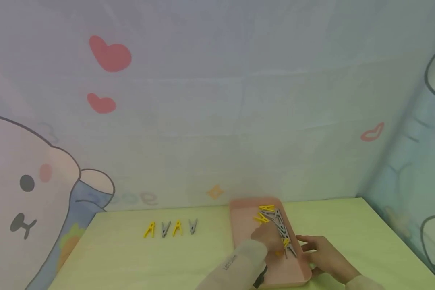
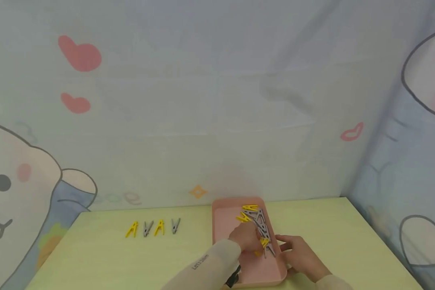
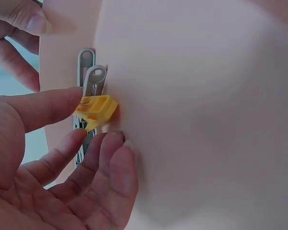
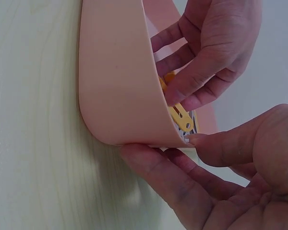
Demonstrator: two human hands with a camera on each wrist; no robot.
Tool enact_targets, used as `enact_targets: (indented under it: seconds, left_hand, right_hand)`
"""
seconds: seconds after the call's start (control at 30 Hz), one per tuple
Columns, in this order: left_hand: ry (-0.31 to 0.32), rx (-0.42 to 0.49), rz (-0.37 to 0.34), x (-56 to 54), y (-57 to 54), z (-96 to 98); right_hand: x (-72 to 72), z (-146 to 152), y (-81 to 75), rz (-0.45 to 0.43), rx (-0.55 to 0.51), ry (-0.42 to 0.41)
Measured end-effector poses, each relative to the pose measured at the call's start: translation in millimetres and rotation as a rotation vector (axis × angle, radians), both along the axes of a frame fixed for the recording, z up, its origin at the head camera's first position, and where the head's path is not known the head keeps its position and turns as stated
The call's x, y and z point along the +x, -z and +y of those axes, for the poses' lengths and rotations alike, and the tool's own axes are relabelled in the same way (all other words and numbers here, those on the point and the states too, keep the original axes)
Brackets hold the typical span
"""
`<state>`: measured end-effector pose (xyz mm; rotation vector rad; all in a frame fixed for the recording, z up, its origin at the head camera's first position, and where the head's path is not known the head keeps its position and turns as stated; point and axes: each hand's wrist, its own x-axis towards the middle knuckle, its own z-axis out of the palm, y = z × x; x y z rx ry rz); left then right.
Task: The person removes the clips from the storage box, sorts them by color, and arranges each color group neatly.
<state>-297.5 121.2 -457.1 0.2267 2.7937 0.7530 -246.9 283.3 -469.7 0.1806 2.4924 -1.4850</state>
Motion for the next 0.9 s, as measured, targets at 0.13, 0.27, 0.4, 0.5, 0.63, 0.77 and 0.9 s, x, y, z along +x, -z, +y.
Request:
enact_targets:
  seconds: [0.13,0.27,0.4,0.5,0.63,0.77,0.9]
  left_hand:
    - [-0.018,-0.002,0.018,-2.2,2.8,1.7]
    - [-0.020,0.016,0.044,-2.2,2.6,2.9]
    - [-0.014,0.041,0.039,-0.2,0.2,1.4]
    - [0.012,0.034,0.050,-1.5,-0.1,-2.4]
    - [0.044,0.053,0.080,-9.4,4.4,-12.3]
    - [0.060,0.102,0.097,-19.5,9.8,-26.5]
    - [0.061,0.183,0.087,-27.9,6.5,-41.1]
  right_hand:
    - [-1.1,-2,0.6,-0.002,0.004,0.004]
    - [-1.9,-2,0.7,-0.004,0.023,0.014]
    - [-1.7,-2,1.3,-0.007,0.028,0.012]
    - [-2.7,-2,0.9,-0.013,0.038,0.013]
    - [-4.1,-5,-0.3,-0.012,0.046,0.016]
    - [-4.2,-9,2.0,-0.011,0.038,0.022]
    - [-4.7,-8,1.7,-0.003,0.032,0.012]
